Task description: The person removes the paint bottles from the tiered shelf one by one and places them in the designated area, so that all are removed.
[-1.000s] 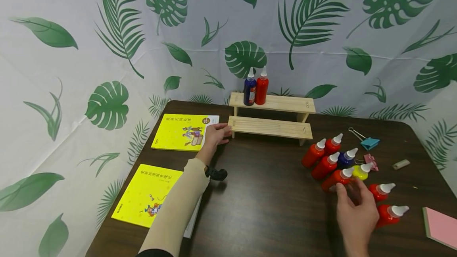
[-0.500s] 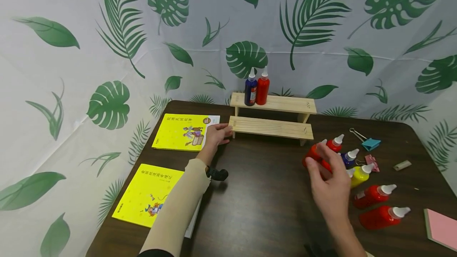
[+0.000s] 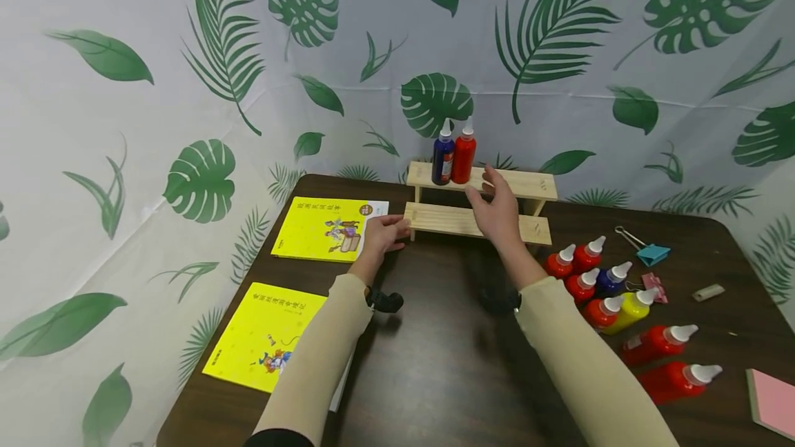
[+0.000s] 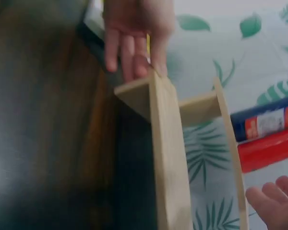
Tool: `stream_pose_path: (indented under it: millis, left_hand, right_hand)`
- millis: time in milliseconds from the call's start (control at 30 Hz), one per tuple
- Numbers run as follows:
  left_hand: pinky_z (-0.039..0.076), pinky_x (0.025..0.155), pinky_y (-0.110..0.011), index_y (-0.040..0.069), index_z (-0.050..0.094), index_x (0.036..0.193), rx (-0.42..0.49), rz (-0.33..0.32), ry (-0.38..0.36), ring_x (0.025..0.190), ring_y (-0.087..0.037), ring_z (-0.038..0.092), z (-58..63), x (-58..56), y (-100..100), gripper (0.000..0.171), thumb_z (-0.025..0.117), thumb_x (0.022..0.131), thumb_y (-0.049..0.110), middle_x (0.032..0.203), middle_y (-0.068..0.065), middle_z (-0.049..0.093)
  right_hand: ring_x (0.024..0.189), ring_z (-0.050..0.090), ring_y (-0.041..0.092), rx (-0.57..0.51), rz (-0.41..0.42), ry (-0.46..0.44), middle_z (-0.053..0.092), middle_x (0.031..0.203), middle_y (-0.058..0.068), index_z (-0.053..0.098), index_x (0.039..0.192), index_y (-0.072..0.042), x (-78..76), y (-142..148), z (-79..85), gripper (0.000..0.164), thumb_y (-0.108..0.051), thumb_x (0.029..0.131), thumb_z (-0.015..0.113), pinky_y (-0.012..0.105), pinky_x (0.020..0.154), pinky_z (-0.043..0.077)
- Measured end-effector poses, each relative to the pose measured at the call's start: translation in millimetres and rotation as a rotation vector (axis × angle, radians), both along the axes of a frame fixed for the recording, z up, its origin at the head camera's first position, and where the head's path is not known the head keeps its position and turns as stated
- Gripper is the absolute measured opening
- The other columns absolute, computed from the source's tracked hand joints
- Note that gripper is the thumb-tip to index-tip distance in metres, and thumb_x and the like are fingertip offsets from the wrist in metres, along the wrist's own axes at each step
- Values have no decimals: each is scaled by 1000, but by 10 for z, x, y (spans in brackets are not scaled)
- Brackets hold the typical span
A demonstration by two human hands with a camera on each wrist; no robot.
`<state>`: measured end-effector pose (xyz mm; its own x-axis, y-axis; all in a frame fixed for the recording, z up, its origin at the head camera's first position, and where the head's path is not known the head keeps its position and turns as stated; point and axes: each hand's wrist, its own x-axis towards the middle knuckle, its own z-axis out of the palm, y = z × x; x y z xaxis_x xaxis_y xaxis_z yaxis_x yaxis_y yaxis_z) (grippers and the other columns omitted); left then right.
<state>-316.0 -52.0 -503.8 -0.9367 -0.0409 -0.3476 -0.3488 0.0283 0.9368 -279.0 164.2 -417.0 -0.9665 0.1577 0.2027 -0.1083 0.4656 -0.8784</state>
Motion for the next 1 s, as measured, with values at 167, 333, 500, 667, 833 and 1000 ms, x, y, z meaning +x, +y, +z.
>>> stream_pose_path:
  millis: [167,333,500,667,833,1000]
  left_hand:
    - [59,70,-34,5,67,116,-1,-6,-17,82,-16,71,-3,-6,23,34,72,87,22,102,-11,72]
    - [59,70,-34,6,67,115,-3,-4,-25,83,-17,71,15,-6,28,34,72,87,23,104,-10,71]
    - [59,69,-34,5,67,116,-1,-11,-16,82,-17,71,22,-17,31,34,72,87,23,101,-11,72]
    - [59,70,-35,5,67,116,-7,-5,-5,80,-16,71,10,-33,28,34,72,87,22,99,-11,73]
    - [59,72,-35,5,67,116,-9,-7,-12,81,-15,71,9,-34,19,34,72,87,23,98,-10,73]
    - [59,70,-33,6,68,115,-5,1,-15,81,-15,71,21,-34,-3,33,72,87,24,97,-9,73]
  right_hand:
    - [136,35,35,76,34,-46,31,153,16,19,153,-11,-345,36,98,69,-30,97,55,49,108,36]
    - [138,32,35,92,64,-60,29,154,15,17,154,-13,-584,40,180,69,-29,98,53,50,110,32]
    - [133,41,31,33,37,-86,40,148,13,26,152,-17,-683,6,174,61,-30,98,53,45,109,35]
    - [129,47,30,-27,10,-61,44,145,12,32,150,-16,-673,-29,121,58,-32,98,54,43,107,39]
    - [124,51,30,-99,-42,9,49,141,12,39,146,-16,-527,-47,50,55,-31,96,57,42,103,43]
    - [118,56,30,-169,-101,91,55,134,13,46,142,-14,-178,-102,-65,52,-27,94,62,41,102,45]
